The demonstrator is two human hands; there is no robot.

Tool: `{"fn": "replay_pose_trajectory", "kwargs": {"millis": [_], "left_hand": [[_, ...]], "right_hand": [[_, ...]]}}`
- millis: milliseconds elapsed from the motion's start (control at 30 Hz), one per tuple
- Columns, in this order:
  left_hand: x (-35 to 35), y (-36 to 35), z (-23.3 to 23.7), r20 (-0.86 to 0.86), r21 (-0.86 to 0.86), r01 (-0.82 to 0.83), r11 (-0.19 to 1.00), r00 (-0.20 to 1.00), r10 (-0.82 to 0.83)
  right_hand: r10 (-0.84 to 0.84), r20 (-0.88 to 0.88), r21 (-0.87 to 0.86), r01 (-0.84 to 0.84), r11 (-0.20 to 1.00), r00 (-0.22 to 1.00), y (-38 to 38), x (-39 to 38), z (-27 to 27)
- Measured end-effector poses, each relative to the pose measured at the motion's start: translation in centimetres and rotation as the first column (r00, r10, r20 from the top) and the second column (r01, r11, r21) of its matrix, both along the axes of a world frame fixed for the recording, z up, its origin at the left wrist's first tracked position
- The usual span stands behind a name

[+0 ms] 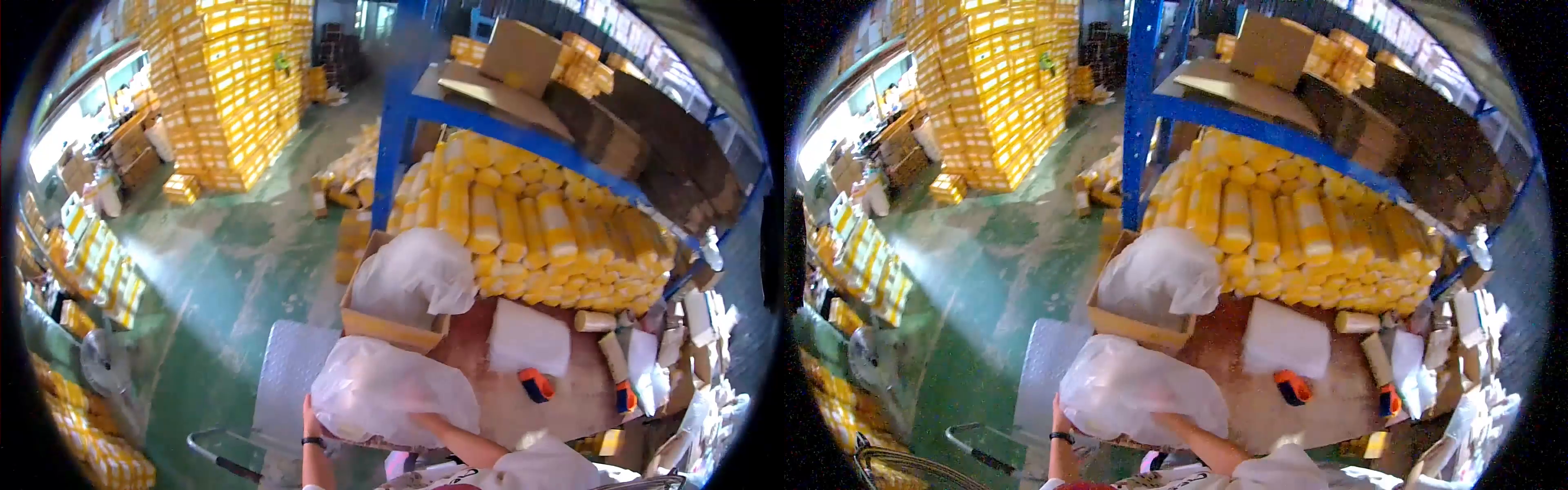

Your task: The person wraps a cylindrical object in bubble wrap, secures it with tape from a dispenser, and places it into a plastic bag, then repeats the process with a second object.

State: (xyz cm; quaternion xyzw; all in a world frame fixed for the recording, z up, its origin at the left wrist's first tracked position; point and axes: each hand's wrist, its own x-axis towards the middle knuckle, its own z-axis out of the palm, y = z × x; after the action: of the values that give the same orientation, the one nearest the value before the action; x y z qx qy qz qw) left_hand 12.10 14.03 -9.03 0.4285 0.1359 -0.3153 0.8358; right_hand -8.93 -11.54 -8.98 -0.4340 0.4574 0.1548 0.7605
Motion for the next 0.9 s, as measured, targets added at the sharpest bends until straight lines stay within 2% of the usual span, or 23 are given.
{"fn": "replay_pose_trajectory", "kwargs": {"millis": [67, 100, 167, 267, 300, 367, 467, 500, 533, 600, 667, 700, 733, 800, 900], "left_hand": [[-0.9, -0.7, 3.9, -0.169, -0.081, 0.068, 0.994, 0.982, -0.081], [-1.3, -1.0, 3.0, -0.135, -0.083, 0.064, 0.995, 0.988, -0.075], [-0.8, -1.3, -1.1, -0.057, -0.089, 0.055, 0.994, 0.997, -0.06], [-1.8, -3.4, -7.9, -0.044, -0.15, -0.056, 0.987, 0.998, 0.05], [-2.0, -3.8, -6.8, -0.061, -0.181, -0.039, 0.983, 0.998, 0.029], [-2.4, -3.7, -1.6, -0.091, -0.23, -0.013, 0.973, 0.996, -0.008], [-3.8, -3.9, 2.0, 0.17, -0.057, 0.03, 0.998, 0.985, -0.02], [-4.1, -3.8, 3.3, 0.269, 0.057, 0.017, 0.998, 0.963, -0.031], [-5.3, -4.1, 7.5, 0.254, 0.041, -0.002, 0.999, 0.967, -0.009], [-6.6, -5.5, 10.1, 0.23, -0.076, 0.053, 0.996, 0.973, -0.034], [-8.9, -7.6, 11.5, 0.343, -0.057, 0.15, 0.987, 0.931, -0.122], [-10.7, -8.7, 11.4, 0.277, -0.037, 0.226, 0.973, 0.938, -0.207], [-13.0, -10.0, 14.3, 0.209, -0.145, 0.209, 0.967, 0.962, -0.177], [-16.4, -11.3, 16.9, 0.032, -0.272, 0.129, 0.954, 0.992, -0.125], [-20.3, -12.8, 22.5, 0.019, -0.477, 0.144, 0.867, 0.988, -0.154]], "right_hand": [[0.049, -0.019, -0.004, -0.049, 0.999, 0.999, -0.2, 0.1, 0.2], [0.081, -0.031, -0.007, -0.081, 0.997, 0.996, -0.3, 0.2, 0.6], [0.119, -0.038, -0.015, -0.119, 0.993, 0.992, -0.6, 0.2, 1.4], [0.16, -0.045, -0.035, -0.161, 0.986, 0.986, -1.1, -0.3, 2.6], [0.165, -0.041, -0.043, -0.167, 0.985, 0.985, -1.3, -0.4, 2.9], [0.179, -0.037, -0.055, -0.181, 0.982, 0.983, -1.5, -1.1, 3.6], [0.182, -0.012, -0.07, -0.183, 0.981, 0.983, -1.8, -1.8, 4.4], [0.188, -0.003, -0.069, -0.188, 0.98, 0.982, -2.0, -1.8, 4.8], [0.187, 0.013, -0.075, -0.186, 0.98, 0.982, -2.0, -1.8, 5.0], [0.185, 0.04, -0.07, -0.182, 0.981, 0.982, -2.1, -2.9, 5.9], [0.186, 0.068, -0.039, -0.183, 0.982, 0.98, -1.7, -4.9, 6.8], [0.178, 0.081, -0.02, -0.177, 0.984, 0.981, -1.5, -6.1, 7.3], [0.184, 0.101, 0.002, -0.185, 0.983, 0.978, -1.3, -6.9, 7.9], [0.177, 0.155, 0.044, -0.186, 0.981, 0.972, -1.1, -8.3, 8.9], [0.169, 0.278, 0.11, -0.206, 0.972, 0.946, 0.1, -8.0, 10.7]]}}
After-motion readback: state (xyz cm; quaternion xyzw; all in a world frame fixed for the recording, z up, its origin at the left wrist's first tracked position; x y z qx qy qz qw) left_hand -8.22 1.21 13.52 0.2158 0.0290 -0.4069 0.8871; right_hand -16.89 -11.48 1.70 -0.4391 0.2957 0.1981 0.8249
